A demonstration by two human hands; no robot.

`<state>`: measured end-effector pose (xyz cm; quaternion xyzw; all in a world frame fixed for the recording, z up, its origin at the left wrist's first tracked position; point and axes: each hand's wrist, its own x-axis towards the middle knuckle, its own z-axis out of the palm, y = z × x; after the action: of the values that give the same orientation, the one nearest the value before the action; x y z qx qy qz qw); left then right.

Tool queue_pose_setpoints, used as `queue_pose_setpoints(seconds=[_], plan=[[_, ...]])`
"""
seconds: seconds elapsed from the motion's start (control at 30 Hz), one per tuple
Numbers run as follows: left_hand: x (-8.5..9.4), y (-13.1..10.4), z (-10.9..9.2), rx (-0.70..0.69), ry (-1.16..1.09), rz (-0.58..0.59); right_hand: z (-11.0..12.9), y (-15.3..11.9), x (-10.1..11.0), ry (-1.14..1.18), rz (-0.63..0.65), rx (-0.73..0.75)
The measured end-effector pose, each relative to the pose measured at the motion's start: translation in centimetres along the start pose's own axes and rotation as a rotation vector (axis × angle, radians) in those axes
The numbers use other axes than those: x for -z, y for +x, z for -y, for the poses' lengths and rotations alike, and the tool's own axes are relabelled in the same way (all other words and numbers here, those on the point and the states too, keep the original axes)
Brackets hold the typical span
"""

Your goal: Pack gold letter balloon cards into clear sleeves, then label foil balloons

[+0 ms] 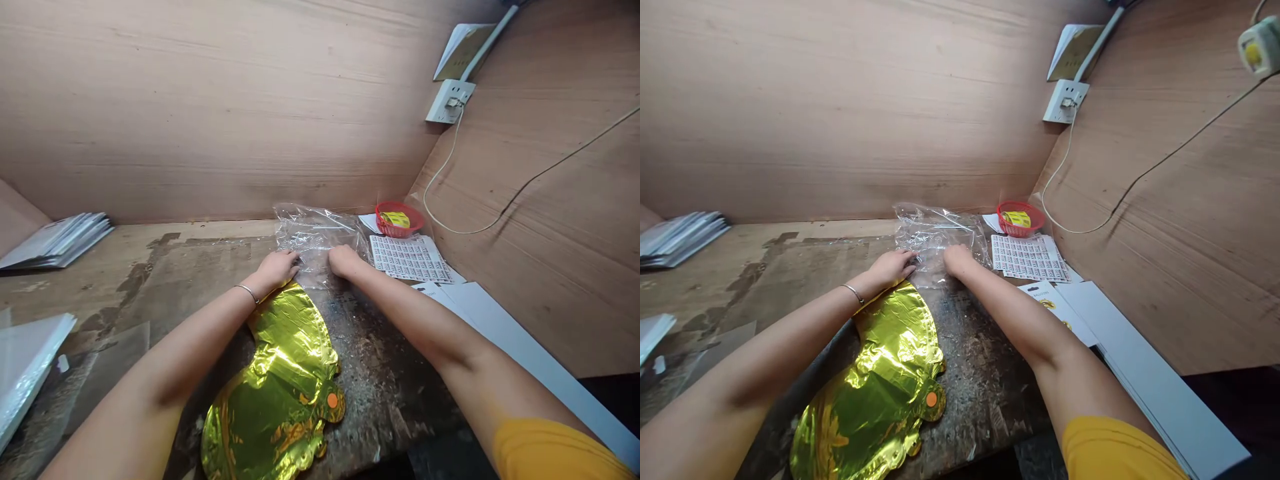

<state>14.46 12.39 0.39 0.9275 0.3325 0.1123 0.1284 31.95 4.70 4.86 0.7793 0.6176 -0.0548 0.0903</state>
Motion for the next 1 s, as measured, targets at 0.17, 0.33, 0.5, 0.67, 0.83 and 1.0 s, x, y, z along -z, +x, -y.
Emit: queue_pose_setpoints(seconds=[0.17, 0.33, 0.5, 0.67, 0.83, 1.0], plan=[[0.2, 1.0, 0.4, 0.083, -0.096, -0.103, 1.3, -0.8, -0.9, -0.025, -0.013, 0.034], [0.8, 2.2, 1.2, 0.155, -0.237, -0.235, 1.0, 0.5, -1.5, -0.003, -0.067, 0.098], [0.7, 2.2, 2.1, 0.116, -0.372, -0.3, 0.3, 2.9, -0.4, 0.025, -0.145, 0.055], [0.9, 2.5, 2.8, 0.115, -0.52, -0.402, 0.8, 2.8, -0.2, 0.06, -0.176, -0.021], [1.4, 3.1, 2.5, 0.038, -0.666, -0.449, 0.8, 3.1, -1.4, 0.115, -0.127, 0.113], [2.0, 1.9, 1.3, -0.063, -0.761, -0.376, -0.2, 4.1, -1.5, 0.129, -0.124, 0.125]])
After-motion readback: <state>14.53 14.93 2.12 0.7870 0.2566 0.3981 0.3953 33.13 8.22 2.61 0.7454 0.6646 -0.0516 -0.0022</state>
